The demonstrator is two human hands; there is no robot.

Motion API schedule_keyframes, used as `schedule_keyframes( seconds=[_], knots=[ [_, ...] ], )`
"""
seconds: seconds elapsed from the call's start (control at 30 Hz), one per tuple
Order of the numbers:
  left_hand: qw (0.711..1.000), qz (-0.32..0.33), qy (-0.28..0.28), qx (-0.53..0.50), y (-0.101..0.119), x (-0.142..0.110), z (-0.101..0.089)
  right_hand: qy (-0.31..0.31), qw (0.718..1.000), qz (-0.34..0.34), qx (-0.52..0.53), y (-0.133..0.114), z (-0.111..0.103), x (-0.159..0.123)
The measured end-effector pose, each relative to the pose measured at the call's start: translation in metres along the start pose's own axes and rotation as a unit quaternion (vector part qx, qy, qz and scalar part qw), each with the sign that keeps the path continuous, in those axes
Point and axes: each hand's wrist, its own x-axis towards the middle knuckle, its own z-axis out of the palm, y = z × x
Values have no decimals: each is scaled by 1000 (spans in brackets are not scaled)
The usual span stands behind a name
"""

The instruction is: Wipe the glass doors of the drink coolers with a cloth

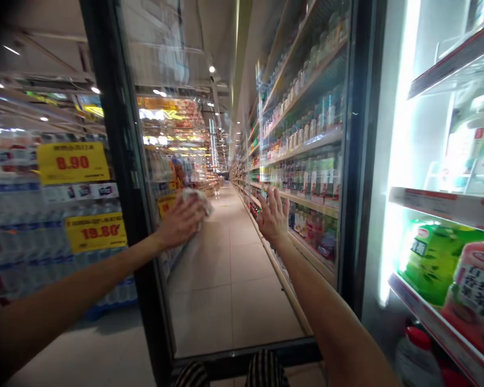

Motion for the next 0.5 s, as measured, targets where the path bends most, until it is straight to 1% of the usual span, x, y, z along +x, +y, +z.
schedule_keyframes(
  seconds=[0.03, 0.07, 0.1, 0.13, 0.17, 0.2, 0.23, 0.27, 0.3, 0.33, 0.37, 0.4, 0.43, 0.47, 0.5],
  knots=[
    [993, 106, -43, -26, 9, -3, 5, 1, 1000, -1, -1, 0, 0, 0],
    [976, 197, -79, -49, 15, -5, 8, 2, 1000, -1, -2, 0, 0, 0],
    [960, 255, -99, -63, 15, -4, 10, 4, 1000, -1, -3, 0, 0, 1],
    [958, 261, -103, -65, 10, 0, 9, 7, 1000, -2, -2, 0, 0, 1],
    [974, 204, -83, -53, 1, 6, 7, 10, 1000, -2, -1, 0, 0, 1],
    [993, 106, -47, -32, -10, 13, 3, 12, 1000, -3, 0, 0, 0, 1],
    [1000, -7, -6, -8, -21, 21, -2, 15, 1000, -3, 0, 0, 0, 1],
    [993, -115, 37, 15, -30, 28, -5, 16, 1000, -3, -1, 0, 0, 1],
    [978, -196, 68, 35, -34, 33, -7, 16, 1000, -2, -3, 0, 0, 1],
    [969, -231, 81, 45, -33, 36, -7, 17, 1000, -2, -5, 0, -1, 1],
    [972, -216, 75, 45, -27, 36, -6, 19, 1000, -3, -7, -1, -1, 2],
    [986, -158, 47, 36, -17, 35, -3, 20, 1000, -5, -9, -1, -1, 2],
    [997, -70, 9, 19, -6, 32, 1, 21, 1000, -7, -10, -1, -2, 2],
    [999, 36, -32, -2, 3, 29, 4, 20, 1000, -7, -11, -1, -2, 2],
    [988, 134, -69, -24, 9, 29, 7, 19, 1000, -8, -12, -1, -2, 2]
  ],
)
